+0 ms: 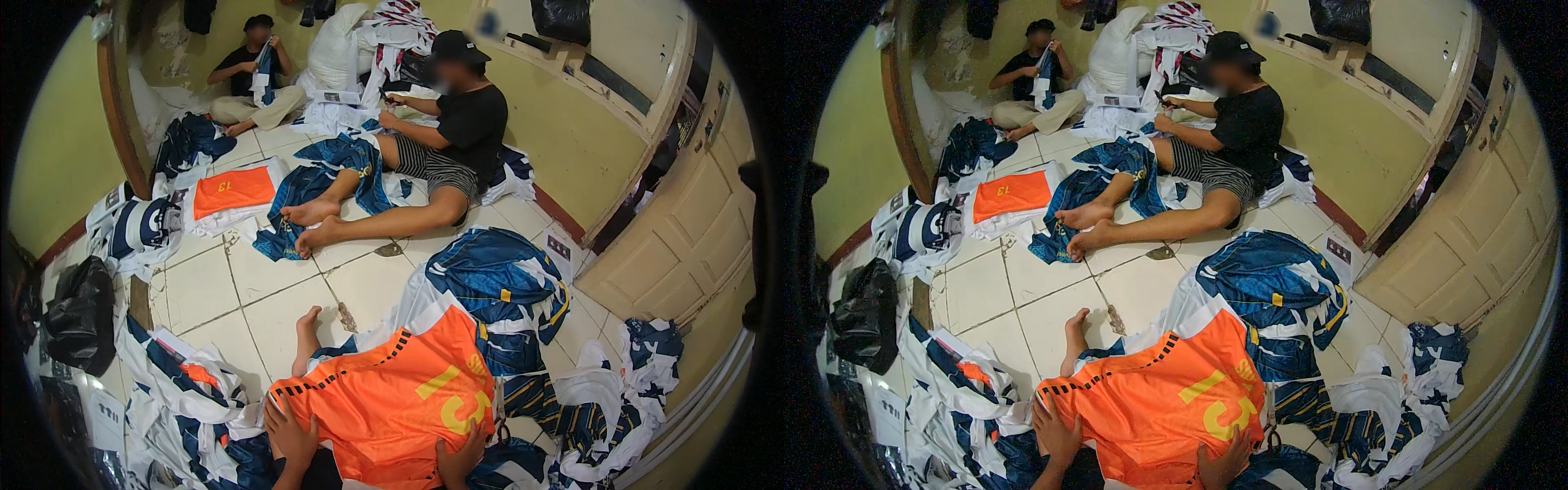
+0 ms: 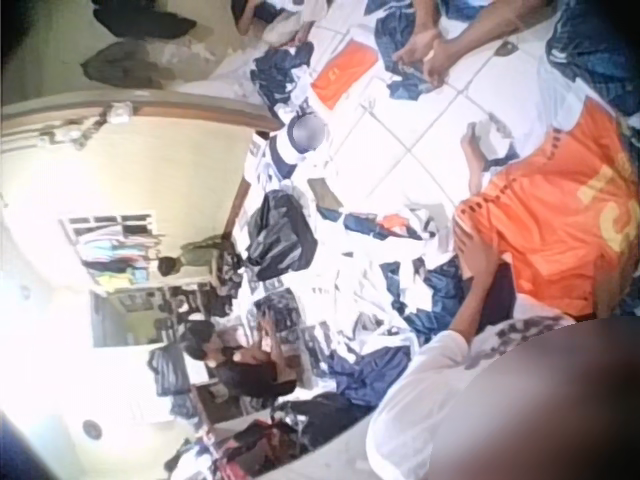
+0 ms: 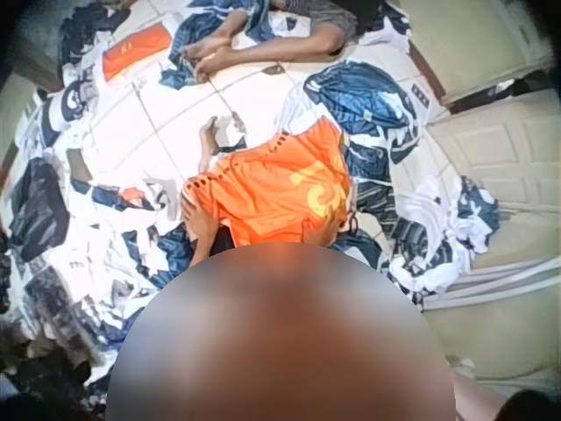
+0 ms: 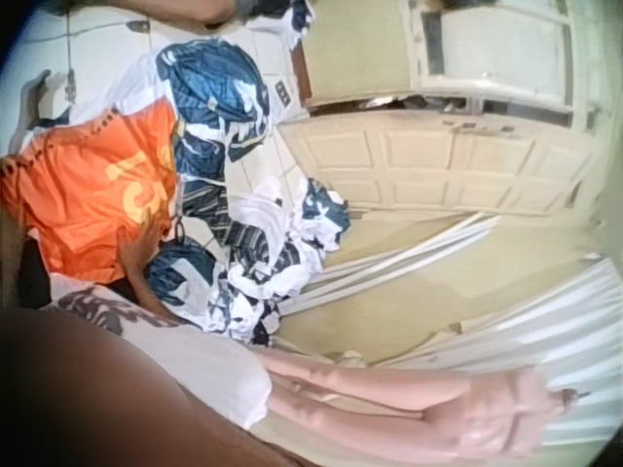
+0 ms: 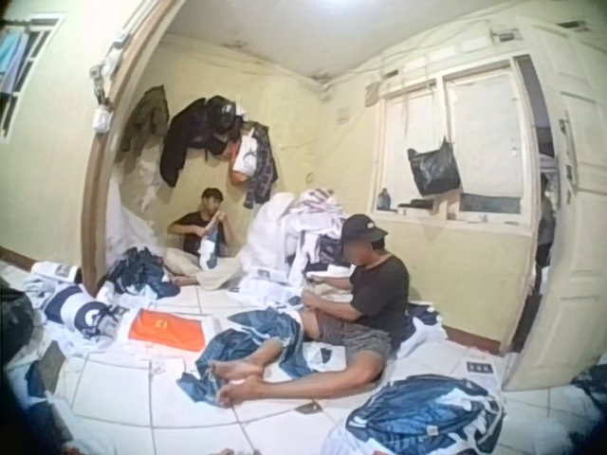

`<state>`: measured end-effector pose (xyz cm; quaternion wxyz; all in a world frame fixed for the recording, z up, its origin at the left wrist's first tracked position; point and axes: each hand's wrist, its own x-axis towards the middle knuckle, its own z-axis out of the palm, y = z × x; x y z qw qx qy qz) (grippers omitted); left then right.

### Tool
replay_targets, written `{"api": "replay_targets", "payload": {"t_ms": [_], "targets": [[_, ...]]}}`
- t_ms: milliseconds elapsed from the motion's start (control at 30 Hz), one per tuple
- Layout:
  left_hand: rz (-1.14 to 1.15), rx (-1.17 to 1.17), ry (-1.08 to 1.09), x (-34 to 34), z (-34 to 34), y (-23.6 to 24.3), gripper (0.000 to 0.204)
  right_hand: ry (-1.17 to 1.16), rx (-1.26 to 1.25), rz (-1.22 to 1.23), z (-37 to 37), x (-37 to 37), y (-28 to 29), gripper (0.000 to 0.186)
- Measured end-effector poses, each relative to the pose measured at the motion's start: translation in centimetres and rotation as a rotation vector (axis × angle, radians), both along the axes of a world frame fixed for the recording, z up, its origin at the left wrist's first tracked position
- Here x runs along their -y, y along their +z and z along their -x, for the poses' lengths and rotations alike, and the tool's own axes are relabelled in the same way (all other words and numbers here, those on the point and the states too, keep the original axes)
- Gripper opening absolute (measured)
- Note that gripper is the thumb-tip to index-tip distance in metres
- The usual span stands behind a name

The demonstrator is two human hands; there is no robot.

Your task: The person sits on the floor and uses scissors to cut a large piece of blue and white patterned fabric into smaller sections. They repeatedly fold and trim the material while other workers handle similar fabric nearby.

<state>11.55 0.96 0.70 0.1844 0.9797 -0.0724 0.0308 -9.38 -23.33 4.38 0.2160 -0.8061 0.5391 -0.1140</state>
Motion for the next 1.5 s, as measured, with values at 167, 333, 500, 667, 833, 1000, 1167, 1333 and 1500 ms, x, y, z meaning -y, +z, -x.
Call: {"api": "replay_targets", "payload": {"t_ms": [167, 333, 500, 667, 833, 1000, 1167, 1333, 1500], "targets": [[-0.006, 0.021, -0.015, -0.1, 0.1, -0.2, 0.091, 0.007, 0.026, 0.013, 0.1, -0.1, 0.1, 0.094], [-0.008, 0.017, -0.008, -0.1, 0.1, -0.5, 0.091, 0.057, 0.088, 0.073, 0.3, 0.0, -0.2, 0.095], [-0.022, 0.024, -0.006, -0.2, 0.1, -0.5, 0.091, 0.03, 0.045, 0.077, 0.3, -0.1, -0.4, 0.095], [-0.02, 0.015, -0.005, -0.2, 0.1, -0.4, 0.091, 0.031, 0.027, 0.084, 0.5, 0.0, -0.7, 0.095], [-0.018, 0.015, -0.005, -0.1, 0.1, -0.4, 0.091, 0.024, 0.024, 0.073, 0.5, 0.0, -0.8, 0.096], [-0.024, 0.035, -0.009, -0.1, 0.0, -0.6, 0.091, 0.02, 0.032, 0.075, 0.3, -0.1, -0.4, 0.094], [-0.019, 0.042, -0.021, -0.1, 0.1, -0.5, 0.091, 0.042, 0.059, 0.099, 0.2, -0.2, 0.2, 0.092], [-0.027, 0.055, -0.028, -0.1, 0.2, -0.4, 0.091, 0.045, 0.047, 0.101, 0.2, -0.3, 0.4, 0.091], [-0.028, 0.093, -0.037, -0.2, 0.2, -0.5, 0.089, 0.041, 0.049, 0.067, 0.6, 0.0, -0.3, 0.089]]}}
